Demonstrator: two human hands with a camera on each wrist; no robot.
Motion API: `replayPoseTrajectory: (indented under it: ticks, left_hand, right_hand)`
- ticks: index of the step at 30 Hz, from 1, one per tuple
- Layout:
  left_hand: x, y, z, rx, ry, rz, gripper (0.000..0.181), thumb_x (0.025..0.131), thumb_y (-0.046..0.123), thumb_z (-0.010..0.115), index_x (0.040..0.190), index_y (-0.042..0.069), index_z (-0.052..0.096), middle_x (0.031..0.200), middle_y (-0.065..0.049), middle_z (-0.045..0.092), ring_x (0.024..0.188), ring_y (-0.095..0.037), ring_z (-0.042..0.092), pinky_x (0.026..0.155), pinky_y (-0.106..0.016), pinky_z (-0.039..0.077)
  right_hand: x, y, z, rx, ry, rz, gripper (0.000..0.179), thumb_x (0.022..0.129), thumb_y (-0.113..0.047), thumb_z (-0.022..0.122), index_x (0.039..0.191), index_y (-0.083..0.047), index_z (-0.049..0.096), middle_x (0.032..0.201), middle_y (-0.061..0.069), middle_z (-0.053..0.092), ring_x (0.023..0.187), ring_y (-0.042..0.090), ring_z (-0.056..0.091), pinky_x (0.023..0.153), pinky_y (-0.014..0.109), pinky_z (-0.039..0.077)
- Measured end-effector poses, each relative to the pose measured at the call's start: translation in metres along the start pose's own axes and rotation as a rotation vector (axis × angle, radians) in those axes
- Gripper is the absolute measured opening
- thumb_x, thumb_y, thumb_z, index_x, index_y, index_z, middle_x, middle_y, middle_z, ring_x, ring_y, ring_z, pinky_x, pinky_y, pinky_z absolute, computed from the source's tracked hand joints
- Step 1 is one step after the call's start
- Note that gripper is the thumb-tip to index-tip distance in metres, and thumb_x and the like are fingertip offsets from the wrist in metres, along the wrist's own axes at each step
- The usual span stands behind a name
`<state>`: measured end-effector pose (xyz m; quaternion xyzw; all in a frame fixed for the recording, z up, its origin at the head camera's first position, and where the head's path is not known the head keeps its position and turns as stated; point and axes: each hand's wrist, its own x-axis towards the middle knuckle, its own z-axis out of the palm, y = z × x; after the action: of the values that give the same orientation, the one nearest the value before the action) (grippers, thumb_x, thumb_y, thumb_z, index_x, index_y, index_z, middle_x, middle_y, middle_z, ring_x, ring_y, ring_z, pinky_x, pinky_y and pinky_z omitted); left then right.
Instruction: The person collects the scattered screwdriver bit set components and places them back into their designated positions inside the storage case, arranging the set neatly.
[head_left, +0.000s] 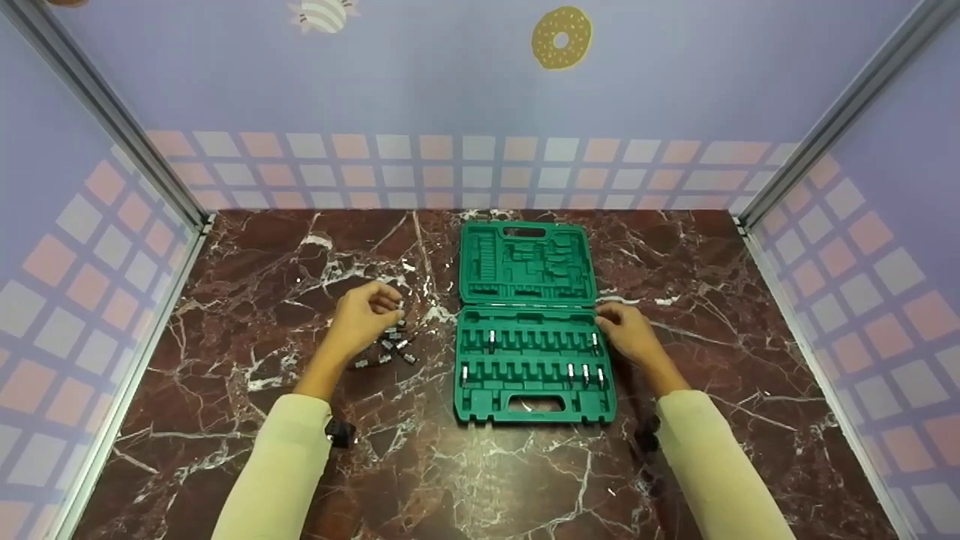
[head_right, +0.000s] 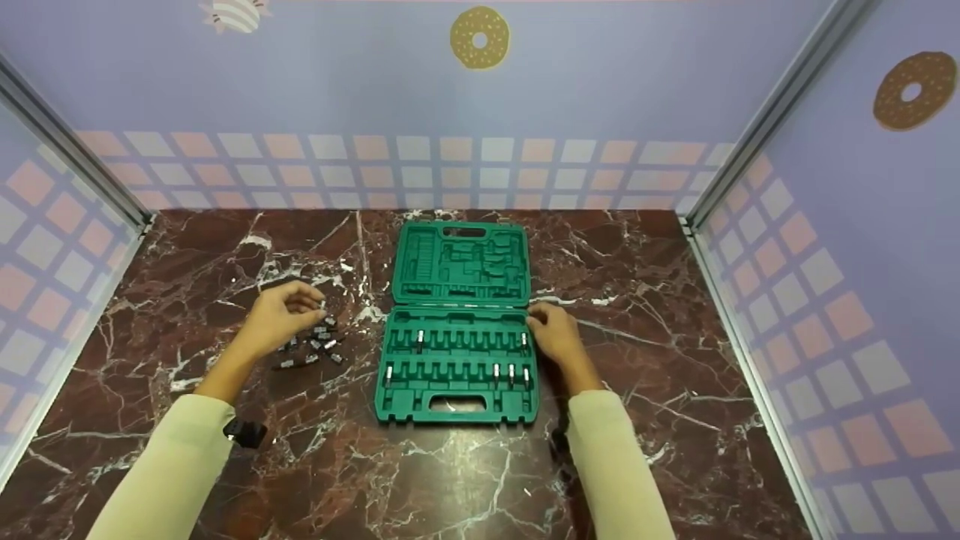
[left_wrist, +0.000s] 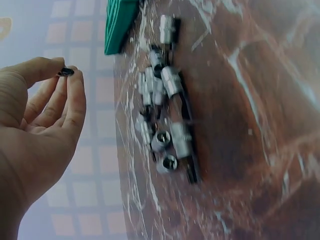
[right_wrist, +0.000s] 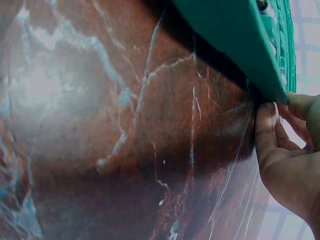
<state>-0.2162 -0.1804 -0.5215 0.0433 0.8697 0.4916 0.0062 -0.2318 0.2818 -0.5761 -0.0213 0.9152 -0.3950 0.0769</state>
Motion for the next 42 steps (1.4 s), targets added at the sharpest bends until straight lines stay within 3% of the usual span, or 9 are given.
replayPoseTrajectory:
  ticks: [7,15,19,27,42]
  left_hand:
    - [0.000,0.013,0.011,-0.091,-0.060,0.022,0.022,0.085,-0.002,0.077,0.105,-0.003,0.069,0.100,-0.019,0.074,0.085,-0.022,0.068,0.074,-0.020,0.055]
    - [-0.002,0.029,0.026,-0.183,-0.141,0.093,0.025,0.084,-0.004,0.077,0.106,-0.009,0.067,0.104,-0.026,0.069,0.084,-0.020,0.068,0.073,-0.021,0.056]
    - [-0.003,0.038,0.033,-0.214,-0.193,0.094,0.025,0.085,-0.004,0.077,0.108,-0.008,0.067,0.106,-0.029,0.068,0.083,-0.019,0.068,0.071,-0.022,0.057]
    - [-0.005,0.053,0.049,-0.213,-0.253,0.083,0.025,0.085,-0.004,0.076,0.108,-0.004,0.067,0.101,-0.016,0.070,0.085,-0.019,0.067,0.074,-0.025,0.058]
    - [-0.007,0.070,0.080,-0.195,-0.325,0.144,0.021,0.088,0.000,0.076,0.108,0.003,0.069,0.103,-0.012,0.071,0.089,-0.020,0.069,0.081,-0.032,0.060]
  right_hand:
    - [0.001,0.000,0.002,0.005,0.005,-0.017,0.030,0.105,-0.010,0.057,0.130,0.005,0.064,0.129,0.028,0.065,0.115,0.042,0.063,0.099,0.058,0.050]
    - [0.002,0.000,0.001,0.000,0.014,-0.017,0.030,0.105,-0.011,0.058,0.130,0.005,0.064,0.131,0.028,0.065,0.118,0.044,0.062,0.100,0.058,0.049]
    - [0.001,0.001,0.000,-0.010,0.007,-0.018,0.030,0.105,-0.011,0.058,0.130,0.005,0.064,0.129,0.028,0.066,0.116,0.043,0.063,0.099,0.058,0.050]
    - [0.001,0.002,-0.001,-0.013,0.011,-0.057,0.029,0.104,-0.008,0.058,0.128,0.007,0.064,0.126,0.029,0.066,0.113,0.044,0.064,0.098,0.059,0.050]
    - [0.002,0.001,0.001,0.007,0.026,-0.057,0.027,0.103,-0.006,0.059,0.125,0.008,0.065,0.126,0.029,0.067,0.115,0.044,0.063,0.100,0.058,0.049]
